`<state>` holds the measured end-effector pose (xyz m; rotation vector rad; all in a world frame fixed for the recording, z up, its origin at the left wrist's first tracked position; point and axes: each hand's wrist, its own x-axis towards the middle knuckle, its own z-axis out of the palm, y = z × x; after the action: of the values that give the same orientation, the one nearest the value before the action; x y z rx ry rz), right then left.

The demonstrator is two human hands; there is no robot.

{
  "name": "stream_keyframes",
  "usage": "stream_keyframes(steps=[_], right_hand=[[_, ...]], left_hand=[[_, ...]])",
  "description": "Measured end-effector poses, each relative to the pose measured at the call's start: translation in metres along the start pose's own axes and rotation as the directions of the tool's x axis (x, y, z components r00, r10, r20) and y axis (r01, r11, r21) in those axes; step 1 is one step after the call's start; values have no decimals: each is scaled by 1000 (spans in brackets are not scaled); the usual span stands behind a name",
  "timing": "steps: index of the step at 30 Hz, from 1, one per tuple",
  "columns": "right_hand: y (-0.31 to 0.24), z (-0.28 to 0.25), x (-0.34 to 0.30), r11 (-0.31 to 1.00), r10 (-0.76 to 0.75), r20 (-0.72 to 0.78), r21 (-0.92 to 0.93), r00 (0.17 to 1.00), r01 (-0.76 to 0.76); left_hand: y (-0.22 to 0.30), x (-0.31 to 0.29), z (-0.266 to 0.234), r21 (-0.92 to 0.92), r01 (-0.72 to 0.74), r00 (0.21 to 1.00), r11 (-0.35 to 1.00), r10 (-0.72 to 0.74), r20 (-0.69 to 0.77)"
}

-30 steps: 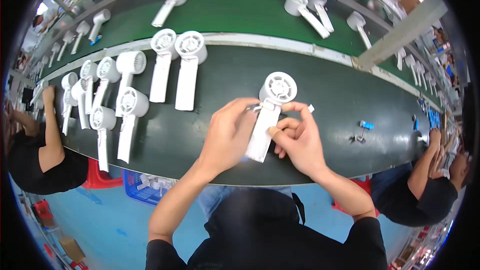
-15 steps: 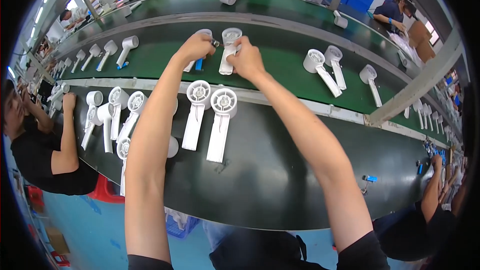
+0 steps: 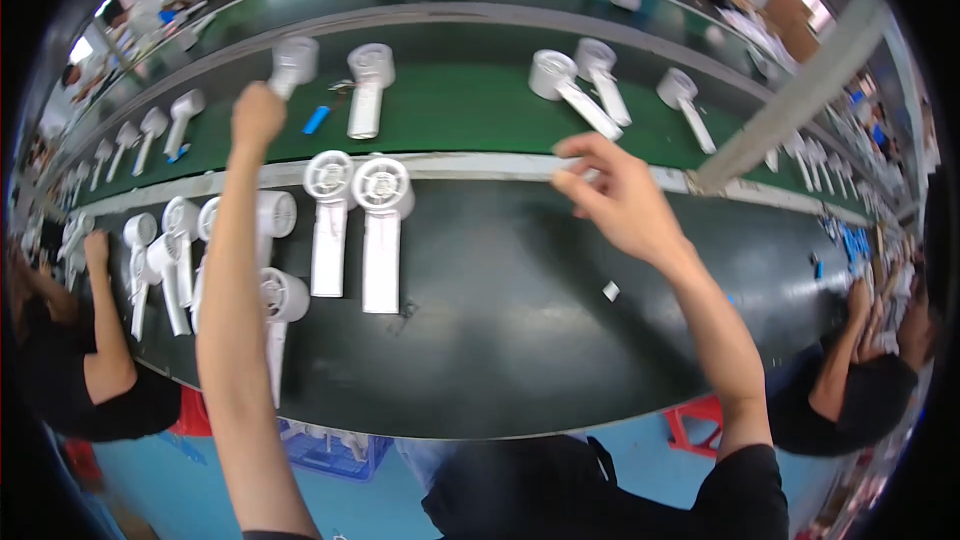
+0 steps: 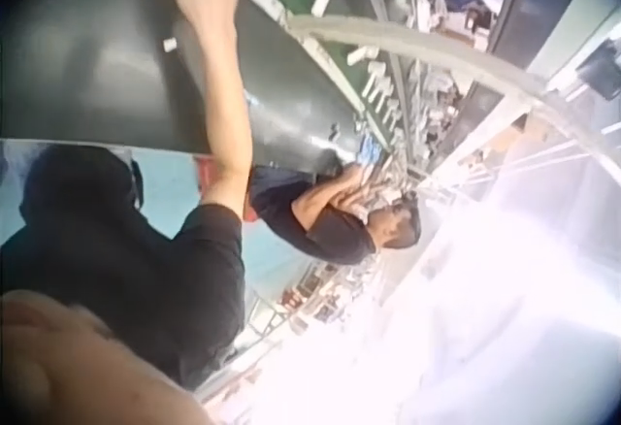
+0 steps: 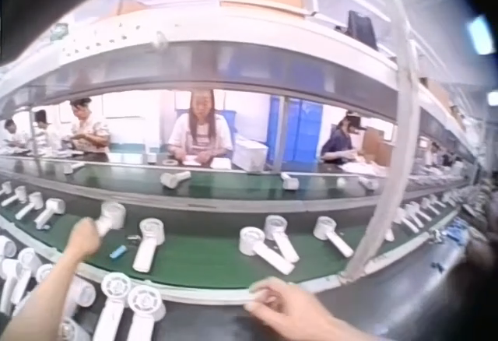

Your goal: The person assembles portable fans by connecting wires, inserting circuit boards and batteries into the fan handles, and placing the assembled fan housings onto the conveyor belt.

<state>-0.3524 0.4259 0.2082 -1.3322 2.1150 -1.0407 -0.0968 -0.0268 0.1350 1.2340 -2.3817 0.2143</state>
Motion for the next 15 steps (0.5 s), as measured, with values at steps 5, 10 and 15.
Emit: stream_keyframes(steps=[5, 10, 15], right_hand=[[67, -88, -118, 936, 345, -310, 51, 886, -347], [107, -122, -199, 914, 247, -363, -221, 899, -340], [116, -110, -213, 885, -73, -162, -466, 984, -11]], left_hand=[[52, -49, -95, -269, 59, 992, 961, -26, 124], [199, -210, -189, -410, -28, 999, 912, 41, 23], [292, -293, -183, -629, 116, 949, 769, 102, 299]])
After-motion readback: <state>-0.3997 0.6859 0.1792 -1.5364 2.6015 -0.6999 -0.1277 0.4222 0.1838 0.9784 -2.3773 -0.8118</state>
